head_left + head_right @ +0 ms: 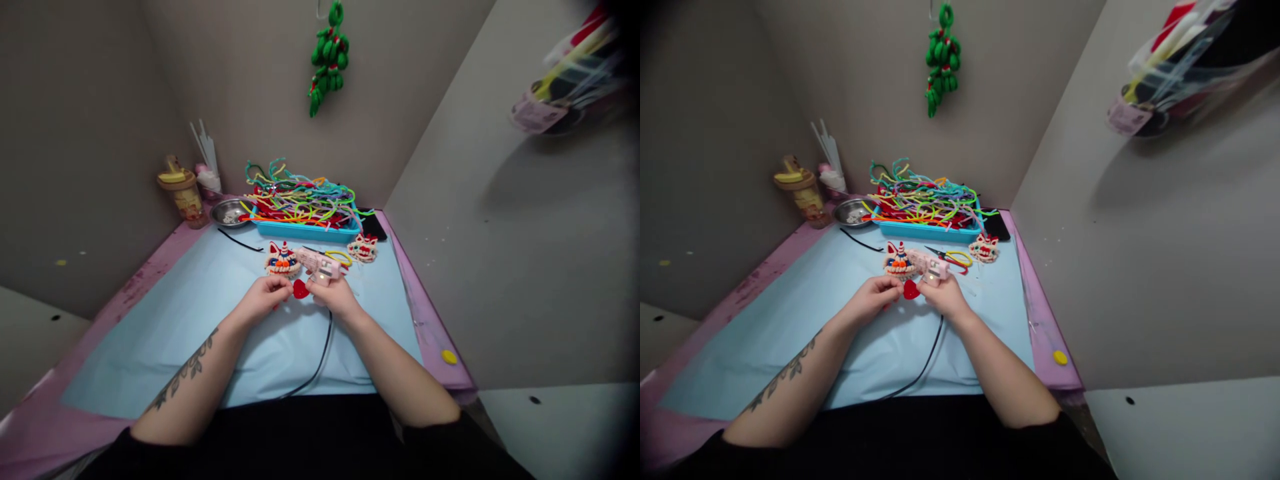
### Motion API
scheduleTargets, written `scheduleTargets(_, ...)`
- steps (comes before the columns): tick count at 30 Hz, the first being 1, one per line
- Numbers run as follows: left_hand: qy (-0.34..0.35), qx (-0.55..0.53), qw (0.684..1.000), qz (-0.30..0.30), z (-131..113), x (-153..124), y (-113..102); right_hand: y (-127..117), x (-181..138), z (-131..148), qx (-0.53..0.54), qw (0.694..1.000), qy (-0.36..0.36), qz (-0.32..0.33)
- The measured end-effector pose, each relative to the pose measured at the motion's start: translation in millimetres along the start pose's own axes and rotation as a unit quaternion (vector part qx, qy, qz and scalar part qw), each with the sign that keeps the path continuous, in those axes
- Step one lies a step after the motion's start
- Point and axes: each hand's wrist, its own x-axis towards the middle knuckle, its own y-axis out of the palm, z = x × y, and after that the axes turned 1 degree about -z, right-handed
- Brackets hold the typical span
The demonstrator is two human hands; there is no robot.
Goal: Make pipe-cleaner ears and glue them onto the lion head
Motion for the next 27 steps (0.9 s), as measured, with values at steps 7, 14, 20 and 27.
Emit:
scheduleTargets(7,0.0,0.007,1.0,0.006,-1,-1,1,0,0,-2,-0.007,1.0,-0.001,-0.003)
scheduleTargets(14,0.062,-0.017,0.989,-0.135,-2,2,-2,-9,-1,-10,-0.021,0.999,-0.005,-0.044)
scheduleTargets(20,0.077,-0.004,0.979,-0.191,-9,0,0,-13,-6,2,-0.119,0.987,-0.103,-0.017)
scheduleTargets(27,0.066,0.005,0.977,-0.204,-10,-2,2,-6,-8,11,-0.171,0.98,-0.1,0.0)
